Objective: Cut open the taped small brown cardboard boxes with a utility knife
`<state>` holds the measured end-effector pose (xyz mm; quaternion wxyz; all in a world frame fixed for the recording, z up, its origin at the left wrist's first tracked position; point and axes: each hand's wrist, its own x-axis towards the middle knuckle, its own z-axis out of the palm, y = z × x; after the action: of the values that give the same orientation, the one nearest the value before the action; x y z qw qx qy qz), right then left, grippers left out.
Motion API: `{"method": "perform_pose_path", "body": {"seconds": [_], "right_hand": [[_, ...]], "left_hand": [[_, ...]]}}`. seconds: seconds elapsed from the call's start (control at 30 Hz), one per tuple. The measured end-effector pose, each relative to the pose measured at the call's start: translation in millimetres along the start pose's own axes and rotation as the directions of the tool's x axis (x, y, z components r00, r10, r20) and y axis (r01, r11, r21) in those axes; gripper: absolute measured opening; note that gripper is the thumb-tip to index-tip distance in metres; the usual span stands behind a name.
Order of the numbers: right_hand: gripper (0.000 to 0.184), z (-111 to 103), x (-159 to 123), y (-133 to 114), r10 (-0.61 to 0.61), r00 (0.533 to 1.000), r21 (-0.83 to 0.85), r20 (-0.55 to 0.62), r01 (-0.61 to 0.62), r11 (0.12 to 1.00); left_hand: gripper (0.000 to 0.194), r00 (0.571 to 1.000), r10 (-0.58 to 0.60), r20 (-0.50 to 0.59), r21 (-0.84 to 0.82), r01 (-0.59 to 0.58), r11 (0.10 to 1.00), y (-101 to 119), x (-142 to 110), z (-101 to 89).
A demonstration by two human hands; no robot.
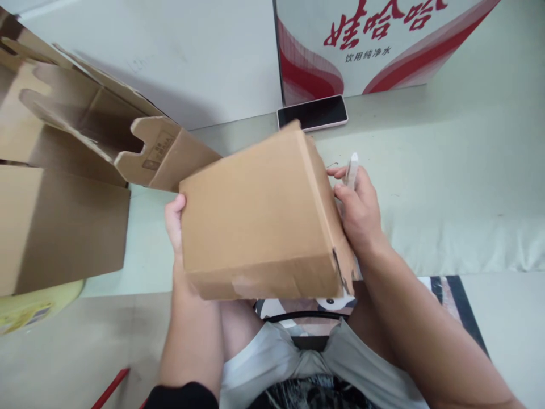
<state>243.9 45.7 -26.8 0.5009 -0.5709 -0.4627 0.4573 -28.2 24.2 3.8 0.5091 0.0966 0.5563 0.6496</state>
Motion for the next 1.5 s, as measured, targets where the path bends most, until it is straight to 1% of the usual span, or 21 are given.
{"method": "perform_pose_path", "body": {"seconds": [0.07, 0.1, 0.2, 0.3, 0.37, 0.47, 0.53, 0.63, 0.73, 0.8, 0.87, 0.9, 0.97, 1.07, 1.13, 1.2, 1.27, 1.37, 1.43, 1.5], "right_hand": [[0.021, -3.6, -2.8, -0.9, -0.002, 0.998, 0.057, 0.059, -0.001, 0.998], [0.024, -5.4, -4.1, -1.8, -0.009, 0.995, 0.083, 0.099, 0.001, 0.997], [0.04, -8.9, -6.4, -4.9, -0.095, 0.978, 0.134, 0.188, 0.071, 0.988], [0.049, -9.4, -6.1, -6.3, -0.155, 0.966, 0.18, 0.209, 0.118, 0.977], [0.048, -9.1, -5.5, -6.2, -0.176, 0.961, 0.207, 0.212, 0.132, 0.969], [0.036, -9.7, -5.2, -6.5, -0.218, 0.948, 0.208, 0.233, 0.17, 0.963], [0.044, -11.8, -5.1, -7.3, -0.251, 0.933, 0.175, 0.258, 0.211, 0.962], [0.055, -18.6, -3.7, -8.4, -0.336, 0.889, 0.144, 0.31, 0.305, 0.941], [0.061, -27.4, -2.5, -10.5, -0.414, 0.816, 0.16, 0.404, 0.383, 0.91], [0.065, -30.8, -3.2, -13.9, -0.408, 0.775, 0.138, 0.482, 0.393, 0.909], [0.066, -29.6, -5.3, -18.4, -0.381, 0.763, 0.082, 0.523, 0.4, 0.913], [0.066, -27.1, -6.5, -20.5, -0.375, 0.771, 0.05, 0.515, 0.41, 0.911], [0.061, -19.6, -8.8, -23.6, -0.382, 0.813, -0.011, 0.439, 0.43, 0.903], [0.044, -8.5, -12.8, -26.2, -0.383, 0.893, -0.106, 0.235, 0.415, 0.903], [0.031, -4.8, -16.4, -27.8, -0.368, 0.923, -0.162, 0.117, 0.383, 0.909], [0.02, -4.0, -20.2, -29.5, -0.336, 0.941, -0.186, 0.038, 0.337, 0.923], [0.016, -4.5, -22.2, -30.2, -0.305, 0.952, -0.155, -0.012, 0.3, 0.941], [0.022, -4.3, -18.0, -29.1, -0.274, 0.96, -0.032, -0.063, 0.272, 0.962], [0.026, -3.6, -11.9, -28.5, -0.179, 0.975, 0.073, -0.132, 0.19, 0.979], [0.027, -3.3, -7.6, -29.8, -0.045, 0.974, 0.208, -0.224, 0.093, 0.974]], "left_hand": [[0.034, 0.999, 0.044, -0.021, -0.016, -0.045, 0.999, 1.1, 0.3, 0.9], [0.035, 0.997, 0.071, -0.002, -0.02, -0.071, 0.997, 1.0, 0.3, 0.7], [0.042, 0.986, 0.117, 0.122, -0.029, -0.114, 0.993, -0.8, 0.9, -3.0], [0.043, 0.973, 0.122, 0.197, -0.056, -0.113, 0.992, -3.1, 2.6, -7.3], [0.04, 0.97, 0.141, 0.198, -0.08, -0.128, 0.989, -4.1, 3.1, -7.5], [0.036, 0.966, 0.188, 0.178, -0.102, -0.172, 0.98, -4.4, 0.8, -3.4], [0.031, 0.966, 0.2, 0.164, -0.105, -0.184, 0.977, -4.2, -1.9, -0.2], [0.028, 0.969, 0.189, 0.157, -0.137, -0.168, 0.976, -3.3, -4.7, 1.4], [0.027, 0.963, 0.184, 0.198, -0.172, -0.15, 0.974, -2.3, -4.5, -0.5], [0.027, 0.958, 0.181, 0.224, -0.189, -0.139, 0.972, -1.6, -3.8, -2.0], [0.027, 0.956, 0.19, 0.223, -0.191, -0.148, 0.97, -1.2, -3.7, -2.3], [0.028, 0.956, 0.198, 0.214, -0.186, -0.159, 0.97, -1.0, -3.9, -1.8], [0.027, 0.958, 0.22, 0.185, -0.181, -0.187, 0.966, -1.1, -4.6, -0.1], [0.028, 0.955, 0.245, 0.164, -0.198, -0.212, 0.957, -1.8, -5.5, 3.1], [0.029, 0.95, 0.266, 0.16, -0.2, -0.233, 0.952, -2.7, -6.3, 4.7], [0.027, 0.947, 0.271, 0.173, -0.197, -0.236, 0.952, -4.1, -7.6, 5.9], [0.026, 0.944, 0.259, 0.202, -0.205, -0.218, 0.954, -5.9, -9.1, 7.0], [0.031, 0.93, 0.251, 0.269, -0.233, -0.19, 0.954, -9.1, -11.0, 9.4], [0.036, 0.92, 0.271, 0.284, -0.258, -0.199, 0.945, -11.0, -12.4, 12.5], [0.039, 0.921, 0.29, 0.259, -0.273, -0.219, 0.937, -12.3, -14.6, 17.1]]}}
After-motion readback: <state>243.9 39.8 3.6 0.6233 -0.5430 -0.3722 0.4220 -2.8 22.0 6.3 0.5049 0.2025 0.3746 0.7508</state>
